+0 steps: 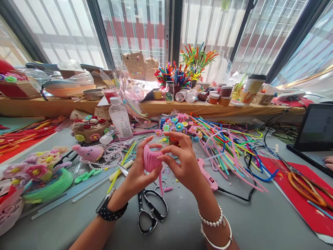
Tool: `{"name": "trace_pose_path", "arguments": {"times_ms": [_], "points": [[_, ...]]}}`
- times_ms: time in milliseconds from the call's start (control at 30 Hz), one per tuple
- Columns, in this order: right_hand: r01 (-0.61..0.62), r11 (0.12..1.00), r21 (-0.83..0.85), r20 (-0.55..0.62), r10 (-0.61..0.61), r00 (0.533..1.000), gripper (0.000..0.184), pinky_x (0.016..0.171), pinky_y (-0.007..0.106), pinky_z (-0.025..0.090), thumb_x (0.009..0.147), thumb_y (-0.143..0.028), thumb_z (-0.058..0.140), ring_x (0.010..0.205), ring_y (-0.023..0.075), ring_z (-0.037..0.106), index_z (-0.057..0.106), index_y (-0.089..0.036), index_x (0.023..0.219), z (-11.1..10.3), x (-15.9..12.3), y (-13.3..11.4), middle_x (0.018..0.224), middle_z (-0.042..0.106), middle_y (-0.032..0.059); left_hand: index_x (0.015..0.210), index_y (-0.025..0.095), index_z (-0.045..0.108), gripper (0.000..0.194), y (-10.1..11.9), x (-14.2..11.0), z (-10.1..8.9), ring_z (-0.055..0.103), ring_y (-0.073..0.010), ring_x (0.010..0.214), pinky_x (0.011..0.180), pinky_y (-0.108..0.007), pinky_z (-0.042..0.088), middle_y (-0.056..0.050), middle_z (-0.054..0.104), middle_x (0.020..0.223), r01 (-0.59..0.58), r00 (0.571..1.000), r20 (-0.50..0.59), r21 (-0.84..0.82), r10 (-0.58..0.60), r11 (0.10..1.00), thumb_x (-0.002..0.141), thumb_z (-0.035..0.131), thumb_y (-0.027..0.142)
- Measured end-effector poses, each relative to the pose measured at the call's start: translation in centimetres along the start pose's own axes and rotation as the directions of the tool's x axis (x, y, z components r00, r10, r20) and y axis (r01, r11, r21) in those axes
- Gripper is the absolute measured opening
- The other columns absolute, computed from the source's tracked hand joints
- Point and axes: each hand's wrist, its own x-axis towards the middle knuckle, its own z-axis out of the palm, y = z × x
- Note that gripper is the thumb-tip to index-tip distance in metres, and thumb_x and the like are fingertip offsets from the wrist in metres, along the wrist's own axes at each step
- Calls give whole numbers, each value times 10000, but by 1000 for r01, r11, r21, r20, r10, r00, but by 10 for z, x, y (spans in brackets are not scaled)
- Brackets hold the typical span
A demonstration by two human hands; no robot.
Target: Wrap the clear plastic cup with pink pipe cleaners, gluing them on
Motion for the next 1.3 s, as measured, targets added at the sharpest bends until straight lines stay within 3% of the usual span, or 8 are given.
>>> {"name": "trace_pose_path", "arguments": {"times_ms": [300, 567, 933, 1167, 1300], "points": [[-38, 998, 48, 84, 34, 996, 142, 1029, 488, 318, 855, -328, 515, 1231, 240, 369, 604, -232, 801, -2, 0, -3, 1287, 450, 44, 1319, 269, 175, 725, 0, -2, -1, 522, -228, 1040, 925, -400, 391, -93, 439, 1186, -61, 998, -4, 31, 61, 998, 737, 601, 193], [12, 990, -138, -44, -19, 999, 166, 999, 492, 341, 861, -348, 490, 1204, 255, 361, 569, -233, 772, 4, -2, -2, 1277, 454, 46, 1322, 247, 174, 727, 5, 0, 0, 535, -195, 958, 890, -353, 408, -81, 478, 1156, 8, 1000, 8, 31, -8, 999, 732, 598, 221], [-22, 997, -76, -30, 19, 999, 209, 1001, 491, 349, 871, -336, 466, 1209, 263, 353, 562, -218, 727, 5, -1, -1, 1270, 451, 61, 1311, 228, 185, 697, 4, 0, 2, 535, -198, 963, 902, -361, 402, -83, 475, 1149, 53, 997, 50, -5, -53, 999, 749, 596, 267], [-33, 994, -102, -17, 32, 999, 226, 995, 489, 343, 869, -357, 467, 1192, 266, 360, 603, -224, 747, 7, -1, 2, 1254, 448, 64, 1247, 211, 313, 675, 6, 7, -8, 569, -226, 945, 821, -376, 452, -89, 558, 1103, 268, 955, 174, -151, -241, 952, 703, 642, 437], [-48, 994, -101, -19, 46, 999, 256, 991, 486, 339, 852, -423, 481, 1202, 267, 361, 607, -226, 745, 8, 0, 0, 1255, 453, 63, 1221, 195, 370, 702, 8, 9, -11, 588, -230, 903, 780, -377, 470, -87, 602, 1041, 362, 928, 161, -176, -336, 915, 649, 686, 449]]}}
